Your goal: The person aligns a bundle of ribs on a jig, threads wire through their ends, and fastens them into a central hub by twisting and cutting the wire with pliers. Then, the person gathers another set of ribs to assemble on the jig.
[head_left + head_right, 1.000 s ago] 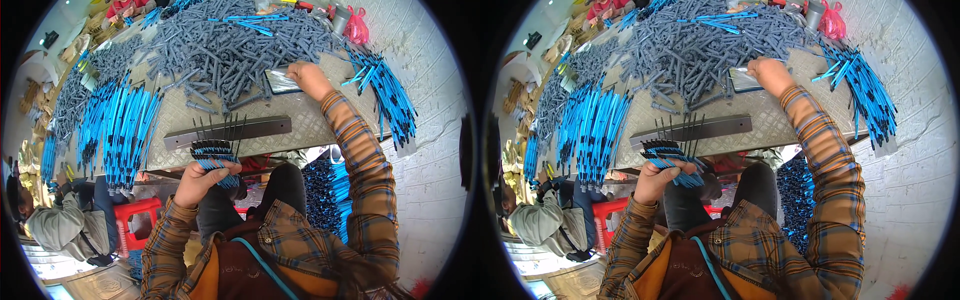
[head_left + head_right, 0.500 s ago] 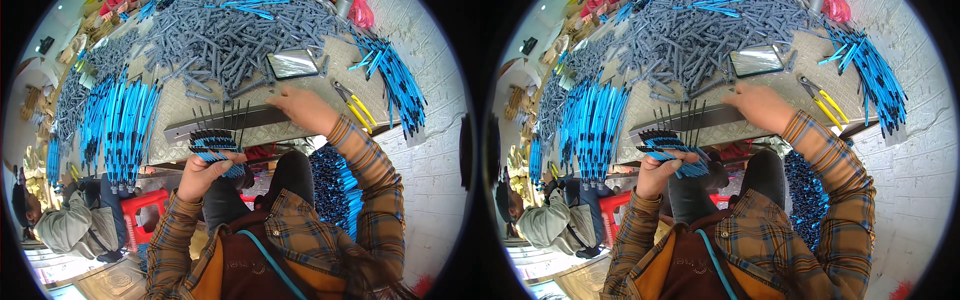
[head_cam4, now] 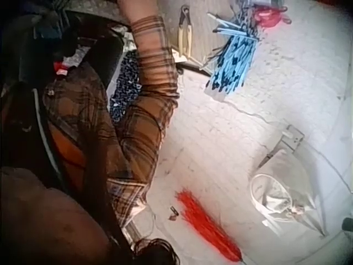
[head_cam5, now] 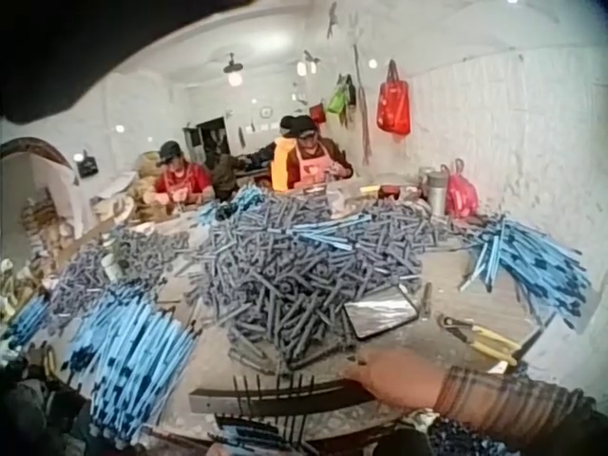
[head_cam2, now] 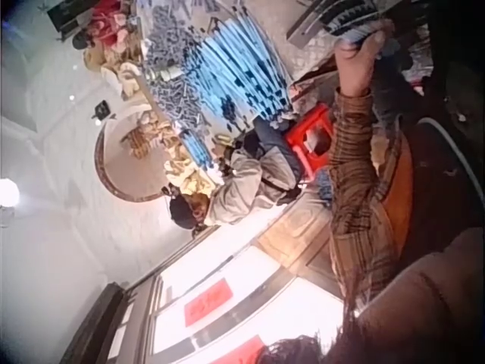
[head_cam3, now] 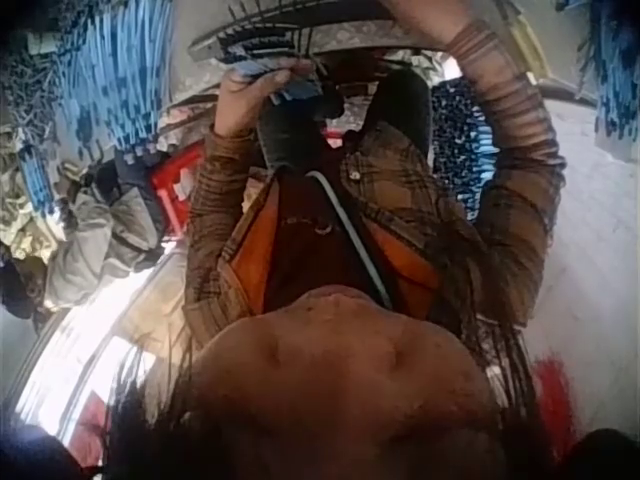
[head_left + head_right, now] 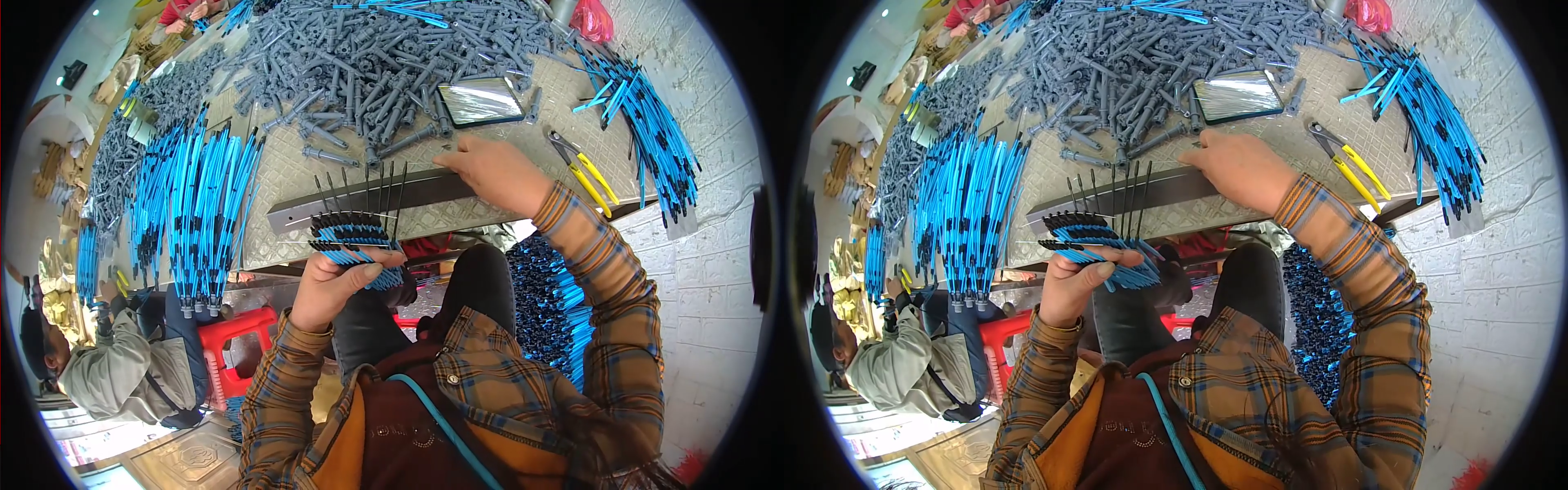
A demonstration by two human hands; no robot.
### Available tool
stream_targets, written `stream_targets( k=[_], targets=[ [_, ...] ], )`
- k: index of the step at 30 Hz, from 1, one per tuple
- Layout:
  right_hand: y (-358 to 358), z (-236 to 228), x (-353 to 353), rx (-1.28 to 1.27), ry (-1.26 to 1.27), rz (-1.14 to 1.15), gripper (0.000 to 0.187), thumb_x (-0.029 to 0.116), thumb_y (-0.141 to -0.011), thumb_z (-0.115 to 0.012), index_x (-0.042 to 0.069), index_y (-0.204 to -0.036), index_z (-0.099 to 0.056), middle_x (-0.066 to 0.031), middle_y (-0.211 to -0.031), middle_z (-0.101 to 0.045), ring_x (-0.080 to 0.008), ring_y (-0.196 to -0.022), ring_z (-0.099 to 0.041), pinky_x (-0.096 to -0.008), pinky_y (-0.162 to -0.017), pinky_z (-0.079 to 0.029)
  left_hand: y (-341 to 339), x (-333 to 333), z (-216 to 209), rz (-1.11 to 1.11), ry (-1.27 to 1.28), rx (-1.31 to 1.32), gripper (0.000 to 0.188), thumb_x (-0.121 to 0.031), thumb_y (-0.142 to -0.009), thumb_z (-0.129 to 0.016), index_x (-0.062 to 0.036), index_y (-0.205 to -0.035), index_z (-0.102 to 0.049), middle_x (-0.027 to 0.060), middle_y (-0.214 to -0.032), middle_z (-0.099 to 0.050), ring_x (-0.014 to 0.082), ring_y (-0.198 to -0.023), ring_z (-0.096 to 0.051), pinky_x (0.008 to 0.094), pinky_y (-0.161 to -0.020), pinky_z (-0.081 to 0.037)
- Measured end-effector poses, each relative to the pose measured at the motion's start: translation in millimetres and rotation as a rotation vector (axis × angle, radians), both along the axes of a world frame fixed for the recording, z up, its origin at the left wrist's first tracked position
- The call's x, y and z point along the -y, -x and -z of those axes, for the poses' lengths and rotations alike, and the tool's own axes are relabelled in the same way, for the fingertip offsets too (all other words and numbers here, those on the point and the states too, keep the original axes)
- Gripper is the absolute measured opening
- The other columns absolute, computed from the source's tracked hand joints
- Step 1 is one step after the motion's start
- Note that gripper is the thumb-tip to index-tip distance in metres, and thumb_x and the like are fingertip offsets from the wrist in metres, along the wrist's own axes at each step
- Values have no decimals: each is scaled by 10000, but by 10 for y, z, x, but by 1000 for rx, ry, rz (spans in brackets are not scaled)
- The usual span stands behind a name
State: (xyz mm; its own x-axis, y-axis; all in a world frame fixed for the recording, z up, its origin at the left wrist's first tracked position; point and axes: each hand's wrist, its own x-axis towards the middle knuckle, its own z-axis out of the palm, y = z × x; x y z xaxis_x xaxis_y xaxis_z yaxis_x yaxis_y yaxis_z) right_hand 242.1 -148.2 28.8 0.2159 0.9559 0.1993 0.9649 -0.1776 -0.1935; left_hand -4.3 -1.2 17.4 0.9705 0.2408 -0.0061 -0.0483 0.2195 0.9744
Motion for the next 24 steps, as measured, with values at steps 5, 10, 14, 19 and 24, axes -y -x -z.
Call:
stream_targets(
  k=[5,10,14,19,24],
  targets=[
    [14,12,-89,30,-21,-31,275,100,-778,-503,121,-1034,-603,-129,-843,-540,-319,-755,-583,-409,-644,-480,1,-3,2,2,0,6,169,-20,-811,-582,13,-975,-609,183,-962,-640,284,-967,-605,388,-868,-457],
    [66,34,-212,43,-53,-41,270,97,-777,-500,130,-1024,-604,-129,-825,-542,-308,-749,-586,-402,-633,-484,-1,-7,-9,4,-24,1,165,-14,-811,-584,6,-972,-611,183,-967,-639,287,-972,-603,391,-874,-454],
    [93,34,-290,49,-43,-48,273,96,-782,-495,139,-1028,-606,-130,-820,-543,-305,-741,-589,-401,-629,-486,2,-19,20,24,-15,-1,173,-68,-834,-588,-6,-991,-627,121,-993,-641,200,-966,-586,333,-874,-436],
    [99,27,-401,42,-62,-84,270,95,-787,-490,147,-1020,-615,-127,-819,-544,-305,-733,-592,-397,-624,-487,9,-55,27,60,-41,0,176,-73,-847,-581,-15,-1005,-630,92,-1010,-641,162,-970,-579,310,-878,-428],
    [99,73,-538,15,-74,-105,260,99,-788,-489,150,-1002,-627,-122,-810,-545,-302,-737,-593,-393,-623,-488,11,-57,32,42,-6,15,168,-23,-821,-579,-10,-985,-610,190,-993,-629,281,-987,-595,395,-888,-442]
  ],
)
